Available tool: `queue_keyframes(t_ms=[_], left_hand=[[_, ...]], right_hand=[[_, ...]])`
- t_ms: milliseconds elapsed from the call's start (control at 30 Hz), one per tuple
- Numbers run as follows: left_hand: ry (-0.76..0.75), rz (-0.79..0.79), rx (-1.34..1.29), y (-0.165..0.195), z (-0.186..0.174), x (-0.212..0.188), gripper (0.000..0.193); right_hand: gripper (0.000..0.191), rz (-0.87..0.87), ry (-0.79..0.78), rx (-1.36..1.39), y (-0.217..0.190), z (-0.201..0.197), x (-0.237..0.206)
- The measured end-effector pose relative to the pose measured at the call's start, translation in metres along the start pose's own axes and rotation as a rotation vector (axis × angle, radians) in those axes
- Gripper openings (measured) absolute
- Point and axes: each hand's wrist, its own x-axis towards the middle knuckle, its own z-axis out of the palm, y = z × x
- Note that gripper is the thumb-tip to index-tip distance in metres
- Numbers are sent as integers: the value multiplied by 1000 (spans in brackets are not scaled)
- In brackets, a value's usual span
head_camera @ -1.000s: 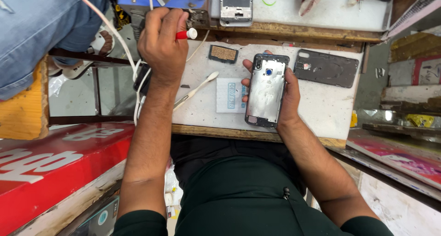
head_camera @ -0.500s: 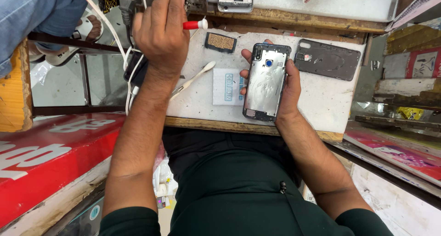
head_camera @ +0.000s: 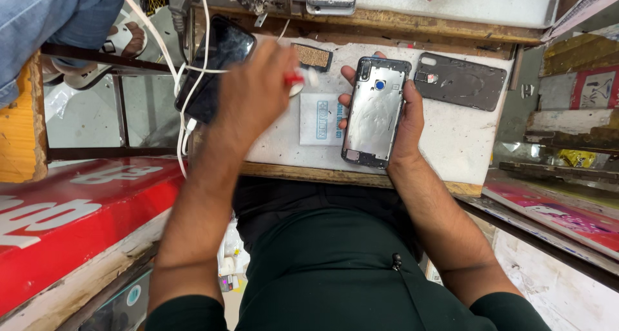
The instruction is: The person uses a red-handled screwdriver to remove screws from the back of a smartphone. They then lift the back cover, inspect the internal components, and briefly power on the device to check the screen before turning it off and setting it down.
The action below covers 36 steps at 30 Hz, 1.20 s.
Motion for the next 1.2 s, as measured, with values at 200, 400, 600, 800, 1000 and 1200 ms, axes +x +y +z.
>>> queue_keyframes(t_ms=[200,400,600,800,1000,1200], left_hand=[[-175,-41,-153,39,14,-45,23],[-11,-161,-748,30,-3,-58,31],[287,-118,-1078,28,13,-58,39],[307,-90,-785,24,45,-52,70],[241,-92,-760,21,52,-55,66],[274,-161,-930,25,41,-56,64]], right_hand=[[76,6,15,-38,-1,2,0],[74,-14,34,-48,-2,6,1],[72,4,25,-29,-2,6,1],[71,6,-5,-48,-2,8,2],[70,10,-24,-30,0,7,1],[70,39,-38,-12,1,4,2]])
